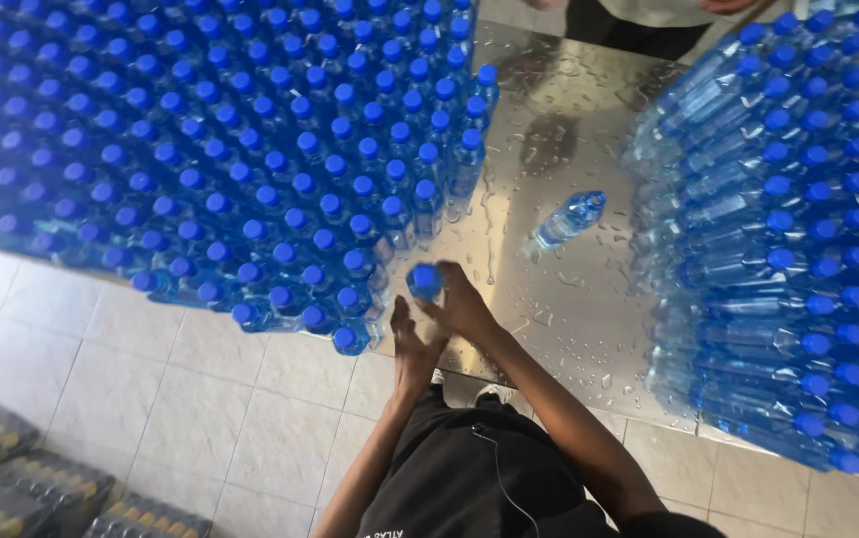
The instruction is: The person wraps plastic film around a stack of water bottles on a metal table. They pull the film from a roll, wrap it around the bottles, and tear it off to secure the stack.
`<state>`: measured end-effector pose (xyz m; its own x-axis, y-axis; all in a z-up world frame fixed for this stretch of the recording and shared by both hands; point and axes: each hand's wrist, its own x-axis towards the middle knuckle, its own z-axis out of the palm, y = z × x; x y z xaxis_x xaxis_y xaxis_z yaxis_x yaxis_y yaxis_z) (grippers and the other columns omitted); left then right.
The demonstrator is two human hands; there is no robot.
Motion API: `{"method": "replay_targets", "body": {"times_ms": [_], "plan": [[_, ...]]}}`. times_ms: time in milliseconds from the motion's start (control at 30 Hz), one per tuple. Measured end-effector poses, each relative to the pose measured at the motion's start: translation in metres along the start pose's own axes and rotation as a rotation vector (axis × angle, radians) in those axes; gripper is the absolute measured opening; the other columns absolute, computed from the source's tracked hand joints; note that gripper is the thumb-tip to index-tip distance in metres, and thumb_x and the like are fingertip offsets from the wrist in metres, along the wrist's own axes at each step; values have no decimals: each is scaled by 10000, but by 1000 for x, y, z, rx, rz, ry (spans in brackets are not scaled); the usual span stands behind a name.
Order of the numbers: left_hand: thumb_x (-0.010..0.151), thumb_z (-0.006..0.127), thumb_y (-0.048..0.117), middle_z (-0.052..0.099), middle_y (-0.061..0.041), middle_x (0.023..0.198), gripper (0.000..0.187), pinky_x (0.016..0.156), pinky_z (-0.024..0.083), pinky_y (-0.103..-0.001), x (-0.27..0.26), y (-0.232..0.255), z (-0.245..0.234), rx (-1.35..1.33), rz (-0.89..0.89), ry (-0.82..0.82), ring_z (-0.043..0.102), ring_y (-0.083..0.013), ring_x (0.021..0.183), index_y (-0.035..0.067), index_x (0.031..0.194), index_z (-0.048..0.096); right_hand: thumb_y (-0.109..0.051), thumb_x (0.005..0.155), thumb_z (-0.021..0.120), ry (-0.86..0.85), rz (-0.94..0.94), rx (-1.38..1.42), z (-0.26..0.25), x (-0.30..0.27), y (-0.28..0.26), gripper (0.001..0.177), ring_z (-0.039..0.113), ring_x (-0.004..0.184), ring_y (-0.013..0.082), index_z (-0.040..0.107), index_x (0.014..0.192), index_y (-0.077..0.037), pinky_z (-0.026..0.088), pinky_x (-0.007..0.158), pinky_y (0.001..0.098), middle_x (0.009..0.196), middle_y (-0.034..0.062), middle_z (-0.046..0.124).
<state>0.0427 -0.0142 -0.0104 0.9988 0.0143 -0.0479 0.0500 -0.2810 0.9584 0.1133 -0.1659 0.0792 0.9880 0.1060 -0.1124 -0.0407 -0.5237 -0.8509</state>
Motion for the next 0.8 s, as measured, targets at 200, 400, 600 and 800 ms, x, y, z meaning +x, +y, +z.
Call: {"method": "replay_targets", "body": {"times_ms": [200,400,600,800], "plan": [[586,1096,217,315,-248,1759,1365,1328,378,-512,47,23,36,-93,89,-72,442,-446,1550,60,1706,331,-371,938,889,119,17,183,-67,-104,13,873,590,1419,473,430,1576,8,536,1170,531,1428,274,596],[853,893,565,755,-110,1294,761,1101,576,-516,70,89,51,474,-63,-669,733,-346,1267,228,1428,527,-318,1085,689,309,-41,54,-126,-114,9,502,641,1350,442,548,1469,-28,583,1093,511,1387,218,624],[878,818,573,777,-96,1051,579,890,651,-492,67,65,91,824,217,-760,803,-321,1019,168,1225,595,-254,1197,507,234,63,52,-165,-118,58,398,586,1415,434,546,1549,-74,609,1061,522,1439,195,597],[918,762,509,784,-206,1032,542,864,650,-576,64,49,104,914,259,-817,802,-425,1007,64,1175,591,-256,1156,603,126,138,93,-173,-121,89,389,661,1354,429,636,1497,-74,595,1042,542,1392,225,705]]}}
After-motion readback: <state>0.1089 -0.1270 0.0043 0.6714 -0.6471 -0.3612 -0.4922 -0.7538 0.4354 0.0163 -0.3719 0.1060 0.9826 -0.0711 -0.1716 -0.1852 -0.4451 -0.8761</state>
